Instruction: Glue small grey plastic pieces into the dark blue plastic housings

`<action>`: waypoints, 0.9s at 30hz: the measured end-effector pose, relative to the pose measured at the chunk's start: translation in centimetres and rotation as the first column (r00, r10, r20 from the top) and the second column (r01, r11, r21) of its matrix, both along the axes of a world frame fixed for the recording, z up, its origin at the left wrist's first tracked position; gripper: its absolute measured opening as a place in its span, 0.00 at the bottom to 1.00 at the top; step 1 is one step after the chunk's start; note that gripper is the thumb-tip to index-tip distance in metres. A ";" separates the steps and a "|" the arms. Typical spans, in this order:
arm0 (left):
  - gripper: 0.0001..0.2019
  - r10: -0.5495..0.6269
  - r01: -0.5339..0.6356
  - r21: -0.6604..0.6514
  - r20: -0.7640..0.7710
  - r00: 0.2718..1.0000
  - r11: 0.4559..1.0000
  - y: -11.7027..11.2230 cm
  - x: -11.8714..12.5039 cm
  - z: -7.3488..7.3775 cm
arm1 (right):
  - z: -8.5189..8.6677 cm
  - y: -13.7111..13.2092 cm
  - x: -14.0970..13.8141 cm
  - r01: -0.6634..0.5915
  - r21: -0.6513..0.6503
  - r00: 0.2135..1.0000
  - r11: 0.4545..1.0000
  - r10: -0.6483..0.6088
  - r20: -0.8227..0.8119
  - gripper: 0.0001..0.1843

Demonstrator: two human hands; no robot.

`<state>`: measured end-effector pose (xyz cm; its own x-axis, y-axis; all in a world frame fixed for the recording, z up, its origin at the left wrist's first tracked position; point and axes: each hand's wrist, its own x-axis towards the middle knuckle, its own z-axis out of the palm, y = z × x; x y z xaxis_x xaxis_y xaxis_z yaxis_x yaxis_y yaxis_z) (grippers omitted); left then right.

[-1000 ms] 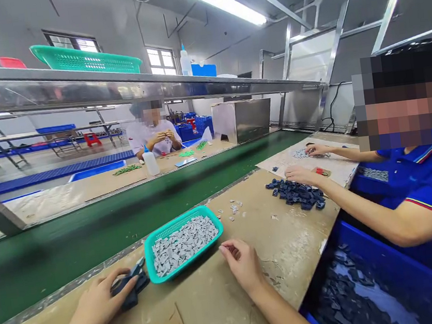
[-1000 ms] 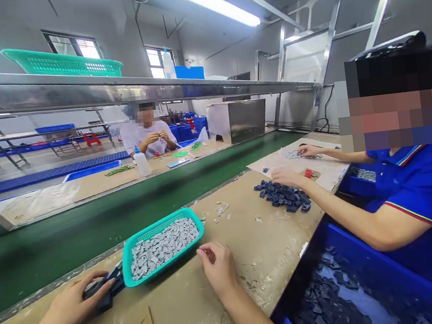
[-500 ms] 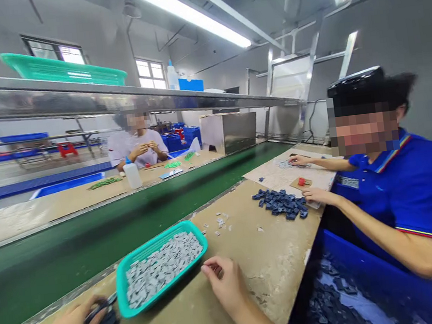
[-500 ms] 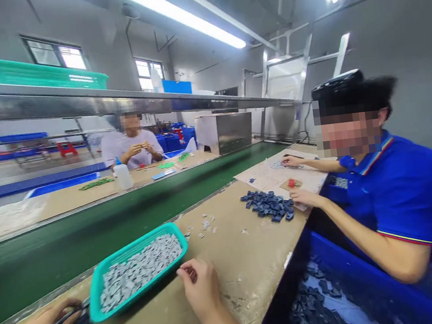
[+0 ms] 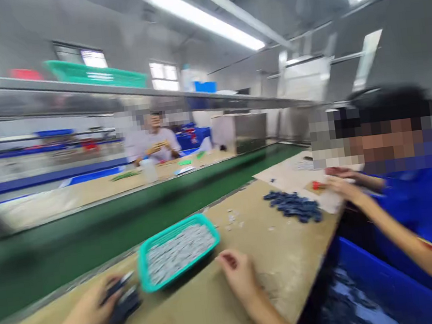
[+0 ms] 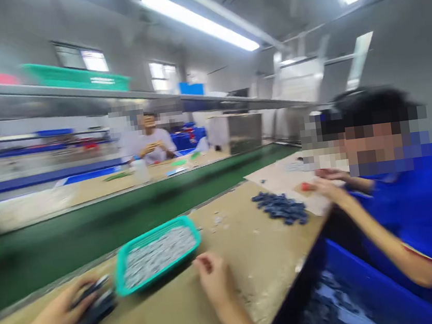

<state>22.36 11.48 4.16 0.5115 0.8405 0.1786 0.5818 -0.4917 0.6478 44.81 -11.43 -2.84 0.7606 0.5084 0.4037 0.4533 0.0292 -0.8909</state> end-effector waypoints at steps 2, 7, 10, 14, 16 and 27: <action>0.17 -0.022 0.034 -0.077 0.145 0.989 0.996 -3.3 -1.0 1.7 | -0.8 -1.4 0.4 -0.026 -0.009 0.997 1.000 0.025 -0.069 0.19; 0.17 0.137 -0.087 -0.200 0.254 0.958 0.976 -8.5 -4.7 2.7 | -2.0 -1.7 2.4 0.030 -0.050 0.972 0.998 -0.041 -0.233 0.24; 0.19 0.222 -0.058 -0.320 0.502 0.836 0.946 -13.3 -7.9 2.4 | -0.5 -3.0 0.0 -0.040 -0.053 0.927 0.998 0.017 -0.375 0.25; 0.20 0.419 -0.043 -0.516 0.639 0.645 0.855 -18.3 -10.6 0.4 | 0.7 -4.5 -5.8 -0.192 -0.046 0.859 0.980 0.145 -0.490 0.23; 0.20 0.521 -0.072 -0.596 0.630 0.576 0.800 -19.6 -10.9 -0.9 | 0.5 -4.8 -8.2 -0.293 -0.046 0.804 0.955 0.220 -0.552 0.21; 0.16 0.590 0.052 -0.714 0.616 0.522 0.698 -21.3 -9.4 -3.2 | 0.0 -4.0 -11.2 -0.483 -0.103 0.729 0.870 0.334 -0.598 0.17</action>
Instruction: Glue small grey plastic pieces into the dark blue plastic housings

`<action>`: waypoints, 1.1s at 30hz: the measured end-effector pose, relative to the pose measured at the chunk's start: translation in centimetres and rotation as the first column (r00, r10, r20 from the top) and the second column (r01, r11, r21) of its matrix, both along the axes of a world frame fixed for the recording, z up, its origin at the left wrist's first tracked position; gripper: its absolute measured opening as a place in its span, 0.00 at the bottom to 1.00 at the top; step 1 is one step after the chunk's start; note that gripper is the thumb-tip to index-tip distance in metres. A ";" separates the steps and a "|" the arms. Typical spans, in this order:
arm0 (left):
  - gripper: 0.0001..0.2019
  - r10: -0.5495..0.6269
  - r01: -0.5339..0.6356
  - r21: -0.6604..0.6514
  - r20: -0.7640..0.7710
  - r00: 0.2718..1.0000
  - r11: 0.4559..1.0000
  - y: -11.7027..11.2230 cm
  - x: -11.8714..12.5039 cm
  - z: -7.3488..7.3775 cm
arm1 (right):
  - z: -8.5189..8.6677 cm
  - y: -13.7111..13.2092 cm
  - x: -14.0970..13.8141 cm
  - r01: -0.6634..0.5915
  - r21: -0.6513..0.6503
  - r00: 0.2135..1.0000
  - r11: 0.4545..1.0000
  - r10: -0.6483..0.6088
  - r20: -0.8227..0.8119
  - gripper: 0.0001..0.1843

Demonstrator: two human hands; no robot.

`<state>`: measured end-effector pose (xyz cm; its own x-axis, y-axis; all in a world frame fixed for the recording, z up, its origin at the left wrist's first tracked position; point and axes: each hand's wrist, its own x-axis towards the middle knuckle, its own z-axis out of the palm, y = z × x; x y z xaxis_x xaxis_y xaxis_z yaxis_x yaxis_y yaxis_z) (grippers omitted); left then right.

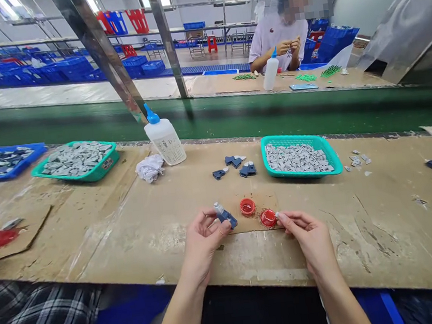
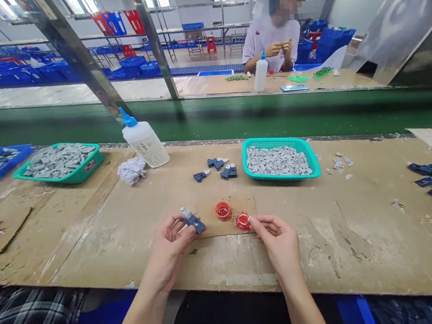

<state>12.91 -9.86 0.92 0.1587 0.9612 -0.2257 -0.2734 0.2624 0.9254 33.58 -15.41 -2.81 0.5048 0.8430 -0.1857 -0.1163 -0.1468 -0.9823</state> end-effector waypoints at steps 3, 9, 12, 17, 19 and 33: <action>0.16 -0.018 0.019 -0.030 0.037 0.999 0.999 -0.3 0.3 -0.5 | 0.1 0.2 -0.3 0.007 -0.037 1.000 0.999 -0.007 0.013 0.18; 0.16 -0.057 0.055 -0.044 -0.037 0.998 0.998 -0.5 0.6 -0.5 | 0.3 0.4 -0.7 -0.002 -0.070 1.000 0.998 0.004 0.020 0.17; 0.16 -0.044 0.043 -0.043 -0.043 0.998 0.998 -0.4 0.6 -0.6 | 0.2 0.5 -0.8 -0.005 -0.073 1.000 0.997 0.007 0.028 0.17; 0.19 -0.010 0.009 -0.045 -0.025 1.000 0.999 -0.7 0.7 -1.1 | 0.5 0.4 -0.6 -0.008 -0.087 1.000 0.996 0.007 -0.010 0.18; 0.17 -0.015 0.015 -0.038 -0.008 1.000 0.999 -0.9 0.9 -1.1 | 0.8 0.3 -0.3 -0.002 -0.102 0.998 0.995 -0.005 -0.070 0.18; 0.13 -0.040 0.039 0.010 0.187 0.982 0.999 -2.4 4.8 0.3 | 5.5 -2.0 -1.1 -0.149 -0.023 0.980 0.989 0.145 -0.133 0.09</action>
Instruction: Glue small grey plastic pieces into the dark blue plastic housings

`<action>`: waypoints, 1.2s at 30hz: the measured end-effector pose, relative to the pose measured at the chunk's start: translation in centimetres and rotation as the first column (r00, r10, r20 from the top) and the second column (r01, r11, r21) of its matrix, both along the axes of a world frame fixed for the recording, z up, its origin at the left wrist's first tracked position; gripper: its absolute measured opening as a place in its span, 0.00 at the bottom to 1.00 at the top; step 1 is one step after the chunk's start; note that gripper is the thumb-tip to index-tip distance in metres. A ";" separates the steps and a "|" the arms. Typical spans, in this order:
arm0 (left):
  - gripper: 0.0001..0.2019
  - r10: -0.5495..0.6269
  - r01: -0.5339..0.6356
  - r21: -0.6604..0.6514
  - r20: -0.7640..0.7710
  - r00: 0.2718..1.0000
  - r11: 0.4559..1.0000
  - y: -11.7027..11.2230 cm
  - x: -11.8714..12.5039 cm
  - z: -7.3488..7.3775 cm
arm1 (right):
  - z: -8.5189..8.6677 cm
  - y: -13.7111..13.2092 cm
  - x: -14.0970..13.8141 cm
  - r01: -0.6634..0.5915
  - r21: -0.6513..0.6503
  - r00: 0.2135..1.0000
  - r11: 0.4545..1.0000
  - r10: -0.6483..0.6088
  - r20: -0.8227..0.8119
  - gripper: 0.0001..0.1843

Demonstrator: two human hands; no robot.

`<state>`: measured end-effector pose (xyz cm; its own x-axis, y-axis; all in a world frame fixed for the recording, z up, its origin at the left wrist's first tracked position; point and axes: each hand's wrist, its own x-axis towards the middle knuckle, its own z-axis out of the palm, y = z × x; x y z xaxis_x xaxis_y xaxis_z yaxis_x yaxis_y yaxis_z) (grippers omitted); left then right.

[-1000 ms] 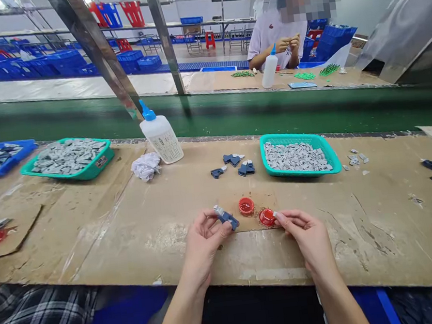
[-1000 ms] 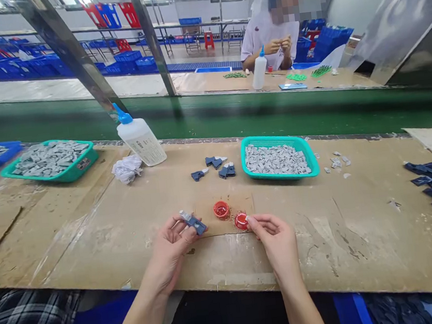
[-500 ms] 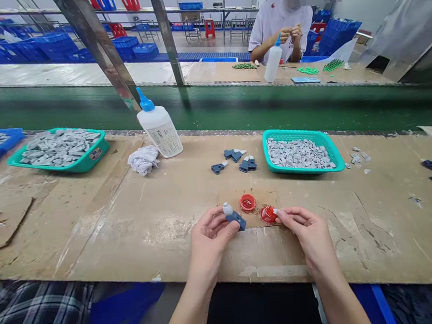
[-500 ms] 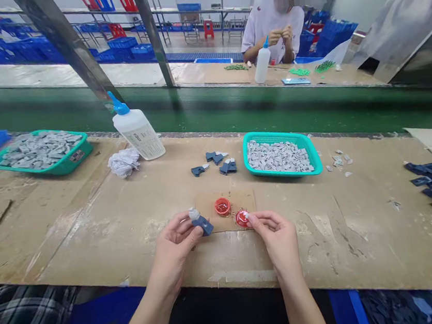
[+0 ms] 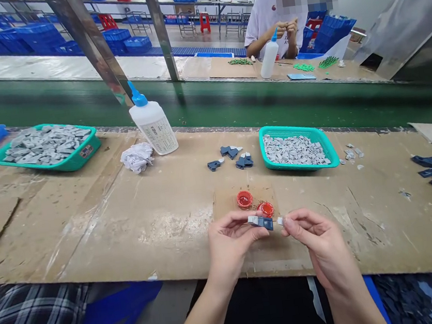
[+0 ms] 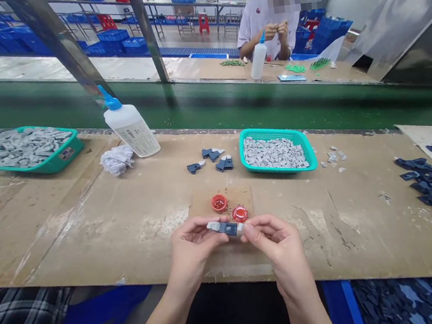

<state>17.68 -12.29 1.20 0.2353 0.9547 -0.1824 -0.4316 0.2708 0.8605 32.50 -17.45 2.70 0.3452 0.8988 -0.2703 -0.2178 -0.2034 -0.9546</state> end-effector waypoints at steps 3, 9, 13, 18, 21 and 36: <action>0.13 -0.011 0.011 0.013 0.021 1.000 1.000 -0.1 0.1 0.1 | 0.1 0.0 -0.3 -0.039 0.020 0.999 0.999 0.039 0.013 0.08; 0.12 0.026 -0.026 0.023 0.010 1.000 0.999 -0.4 0.5 0.8 | -0.5 0.3 -0.4 -0.127 0.031 0.991 0.991 0.128 -0.034 0.09; 0.09 0.055 -0.054 0.033 -0.041 0.998 0.998 -0.9 0.6 1.4 | -0.3 0.4 -0.2 -0.241 -0.008 0.961 0.970 0.238 -0.138 0.14; 0.07 -0.011 0.039 0.186 -0.153 0.988 0.982 -1.0 0.1 1.6 | -0.5 0.1 -0.3 -0.336 -0.024 0.914 0.942 0.319 -0.249 0.15; 0.07 -0.038 0.112 0.294 -0.246 0.969 0.949 -0.7 -0.4 1.5 | -0.7 0.0 -0.5 -0.342 -0.001 0.902 0.940 0.328 -0.279 0.15; 0.19 -0.132 0.153 0.124 -0.166 0.977 0.980 1.3 -1.4 0.9 | 1.7 2.3 -3.2 -0.184 0.055 0.982 0.981 0.186 -0.029 0.23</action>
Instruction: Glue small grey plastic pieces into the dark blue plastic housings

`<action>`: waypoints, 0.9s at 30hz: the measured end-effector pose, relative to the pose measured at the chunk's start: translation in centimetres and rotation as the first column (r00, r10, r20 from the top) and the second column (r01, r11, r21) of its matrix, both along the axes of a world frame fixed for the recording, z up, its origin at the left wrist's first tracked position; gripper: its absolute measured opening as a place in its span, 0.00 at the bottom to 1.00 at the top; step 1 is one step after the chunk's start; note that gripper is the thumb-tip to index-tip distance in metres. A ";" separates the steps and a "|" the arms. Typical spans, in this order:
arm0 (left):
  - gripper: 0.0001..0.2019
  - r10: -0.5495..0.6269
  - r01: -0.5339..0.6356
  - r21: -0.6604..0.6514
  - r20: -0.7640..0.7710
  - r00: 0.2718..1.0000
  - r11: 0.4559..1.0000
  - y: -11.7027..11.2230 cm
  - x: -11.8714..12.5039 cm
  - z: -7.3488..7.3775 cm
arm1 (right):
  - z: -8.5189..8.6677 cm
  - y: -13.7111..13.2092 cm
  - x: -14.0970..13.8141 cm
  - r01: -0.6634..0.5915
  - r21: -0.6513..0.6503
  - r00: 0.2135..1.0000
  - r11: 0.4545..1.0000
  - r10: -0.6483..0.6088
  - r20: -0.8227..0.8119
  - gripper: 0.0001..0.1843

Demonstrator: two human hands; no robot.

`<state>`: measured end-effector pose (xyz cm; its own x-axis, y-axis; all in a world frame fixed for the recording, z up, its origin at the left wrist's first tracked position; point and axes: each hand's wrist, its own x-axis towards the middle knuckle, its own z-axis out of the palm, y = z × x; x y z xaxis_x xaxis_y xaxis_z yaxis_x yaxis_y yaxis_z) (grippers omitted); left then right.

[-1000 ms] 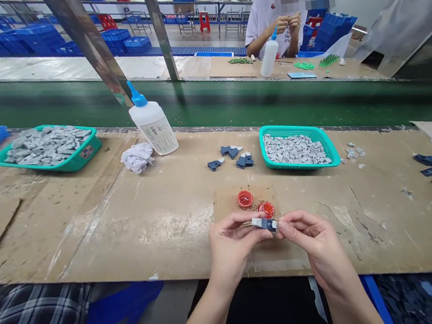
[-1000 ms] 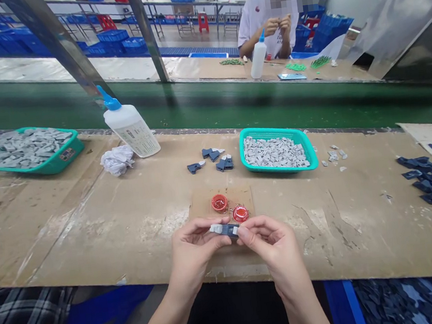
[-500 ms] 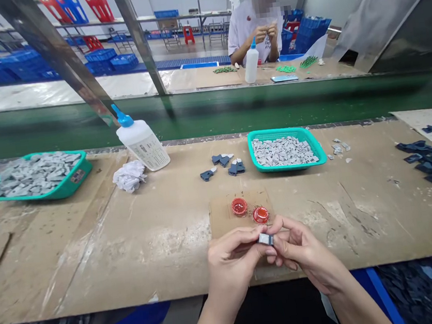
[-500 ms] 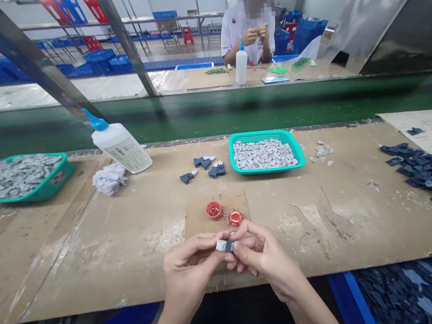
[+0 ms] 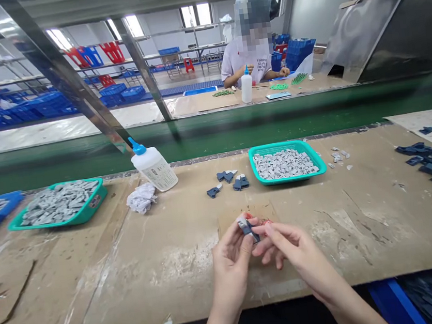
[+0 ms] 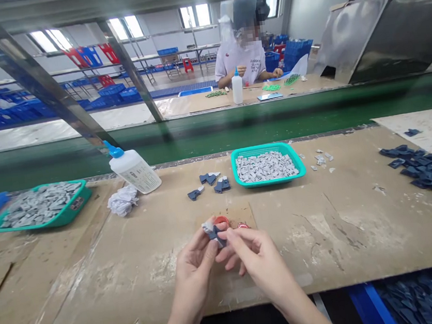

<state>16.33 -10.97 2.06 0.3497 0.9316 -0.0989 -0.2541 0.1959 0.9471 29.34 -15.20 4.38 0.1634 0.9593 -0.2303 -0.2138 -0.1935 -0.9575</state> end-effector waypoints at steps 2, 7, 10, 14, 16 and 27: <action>0.19 0.039 -0.039 0.006 0.006 0.999 0.999 0.1 -0.4 -0.4 | 0.3 0.7 2.2 0.055 0.053 0.982 0.997 -0.064 0.177 0.22; 0.17 0.225 -0.223 0.088 -0.010 0.974 0.971 0.9 -2.9 -1.7 | -0.5 6.0 11.1 0.234 0.282 0.612 0.930 -0.366 0.701 0.16; 0.15 0.332 -0.325 0.155 -0.027 0.943 0.933 2.0 -5.9 -2.1 | -1.4 10.4 14.8 0.136 0.170 0.368 0.976 -0.210 0.906 0.14; 0.17 0.470 -0.426 0.267 -0.127 0.873 0.864 3.6 -11.2 -2.7 | -2.5 15.3 15.9 0.028 0.058 0.289 0.998 -0.064 0.955 0.12; 0.19 0.539 -0.446 0.342 -0.256 0.802 0.827 4.4 -13.9 -3.3 | -3.1 16.8 15.6 -0.001 0.002 0.250 1.000 -0.002 0.968 0.10; 0.21 0.651 0.064 0.686 -0.712 0.262 0.725 10.4 -16.9 -2.6 | -4.4 17.4 14.8 -0.034 -0.092 0.055 0.995 0.094 0.994 0.10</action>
